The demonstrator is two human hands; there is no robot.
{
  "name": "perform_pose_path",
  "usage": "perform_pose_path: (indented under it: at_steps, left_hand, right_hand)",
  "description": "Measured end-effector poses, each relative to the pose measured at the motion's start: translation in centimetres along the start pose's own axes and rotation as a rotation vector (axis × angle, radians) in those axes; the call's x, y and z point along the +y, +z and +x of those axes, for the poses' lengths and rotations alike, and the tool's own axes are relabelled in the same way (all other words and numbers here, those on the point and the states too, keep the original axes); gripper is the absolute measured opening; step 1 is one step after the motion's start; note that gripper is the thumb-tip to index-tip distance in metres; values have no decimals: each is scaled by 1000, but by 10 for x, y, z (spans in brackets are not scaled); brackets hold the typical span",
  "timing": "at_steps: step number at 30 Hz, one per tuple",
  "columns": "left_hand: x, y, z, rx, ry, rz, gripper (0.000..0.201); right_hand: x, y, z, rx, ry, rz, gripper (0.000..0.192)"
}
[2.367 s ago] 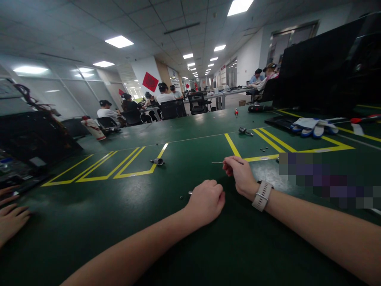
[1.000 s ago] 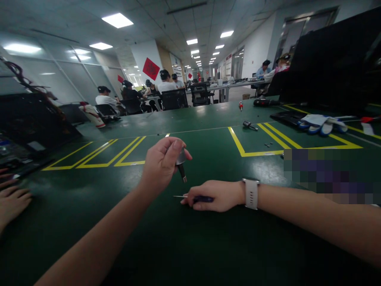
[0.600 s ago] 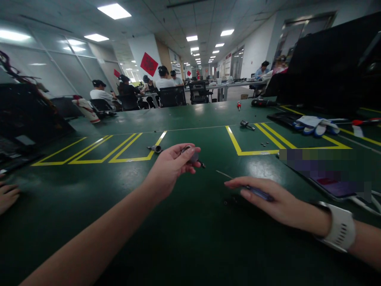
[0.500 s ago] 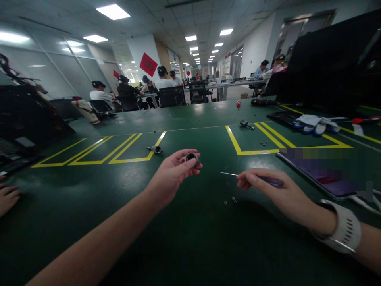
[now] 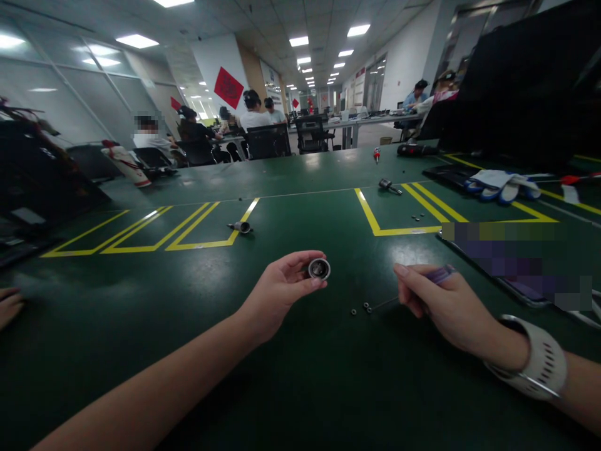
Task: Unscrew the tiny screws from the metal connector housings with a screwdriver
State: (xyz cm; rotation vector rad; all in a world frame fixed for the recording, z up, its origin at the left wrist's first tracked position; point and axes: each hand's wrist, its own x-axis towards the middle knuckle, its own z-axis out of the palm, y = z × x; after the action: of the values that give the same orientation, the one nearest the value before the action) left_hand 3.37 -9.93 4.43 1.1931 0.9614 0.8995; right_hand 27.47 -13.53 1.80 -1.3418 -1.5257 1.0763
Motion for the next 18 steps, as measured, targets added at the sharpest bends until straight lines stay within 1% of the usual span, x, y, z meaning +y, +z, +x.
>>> perform_pose_path:
  at_steps: [6, 11, 13, 16, 18]
  left_hand:
    - [0, 0, -2, -34, -16, 20, 40]
    - [0, 1, -4, -26, -25, 49, 39]
    - [0, 1, -5, -22, -33, 61, 39]
    - [-1, 1, -7, -18, -46, 82, 39]
    - [-1, 2, -7, -21, -51, 88, 39]
  right_hand:
    - [-9, 1, 0, -1, 15, -130, 47]
    - [-13, 7, -7, 46, -40, -194, 48]
    - [-15, 9, -12, 71, -90, -180, 48]
    - [-19, 11, -18, 106, -210, -161, 47]
    - [-20, 11, -21, 89, -281, -169, 45]
